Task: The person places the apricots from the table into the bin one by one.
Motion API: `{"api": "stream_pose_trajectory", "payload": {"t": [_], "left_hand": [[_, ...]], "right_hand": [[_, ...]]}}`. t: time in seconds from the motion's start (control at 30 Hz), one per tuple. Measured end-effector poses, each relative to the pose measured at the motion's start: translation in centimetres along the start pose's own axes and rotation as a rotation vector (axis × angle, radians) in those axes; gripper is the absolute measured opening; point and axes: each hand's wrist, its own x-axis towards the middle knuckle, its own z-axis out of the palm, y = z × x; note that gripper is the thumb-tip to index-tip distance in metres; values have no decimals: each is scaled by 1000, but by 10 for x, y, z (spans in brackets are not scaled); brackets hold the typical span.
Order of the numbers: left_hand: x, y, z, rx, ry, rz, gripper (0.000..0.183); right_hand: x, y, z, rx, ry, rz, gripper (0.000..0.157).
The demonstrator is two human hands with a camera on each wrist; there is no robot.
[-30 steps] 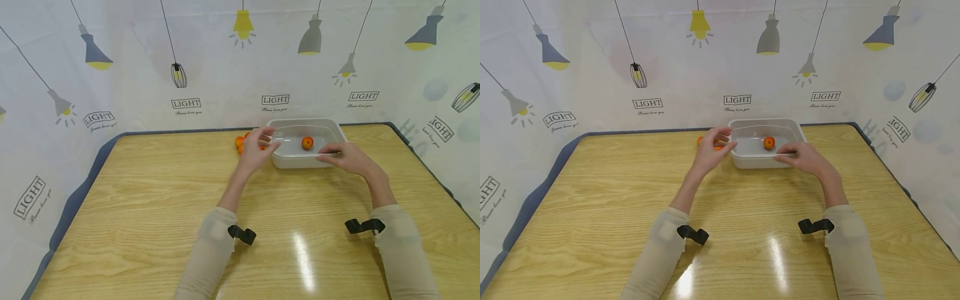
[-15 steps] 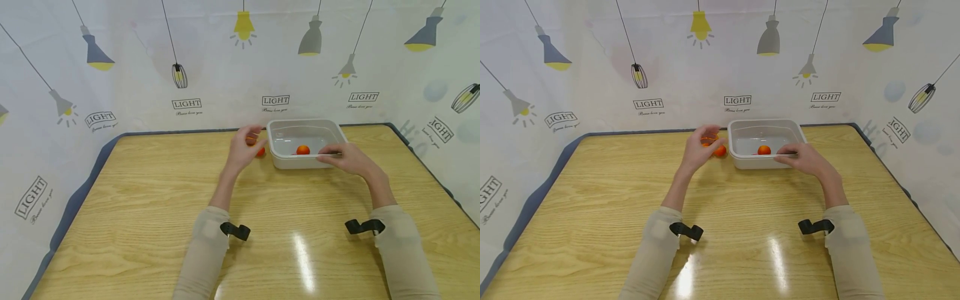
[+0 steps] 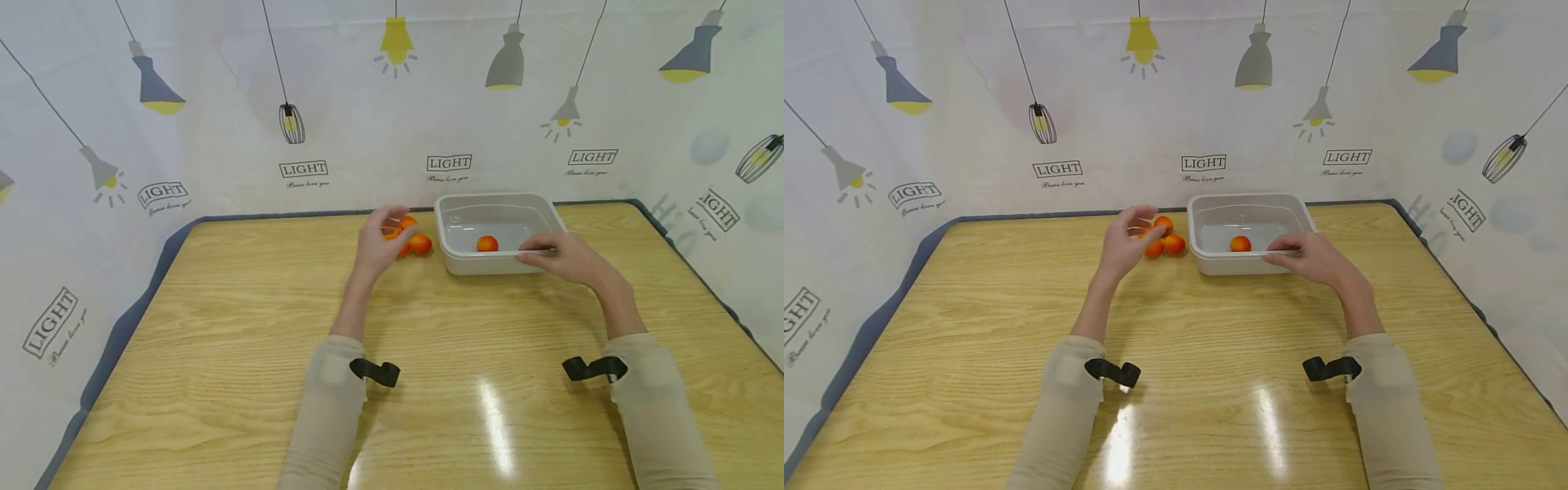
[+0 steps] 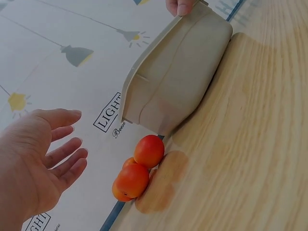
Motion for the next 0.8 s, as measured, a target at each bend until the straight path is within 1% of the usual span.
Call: {"api": "stream_pose_trajectory", "payload": {"t": [0.2, 0.4, 0.57, 0.8], "left_hand": [[-1, -8, -2, 0, -3, -60, 33], [-2, -18, -1, 30, -4, -89, 37], [-4, -24, -1, 45, -4, -118, 37], [-5, -34, -2, 147, -43, -145, 40]], "right_hand": [[1, 0, 0, 5, 1, -3, 38], [1, -1, 0, 8, 3, 2, 38], [1, 0, 0, 9, 0, 6, 36], [1, 1, -1, -5, -5, -3, 37]]}}
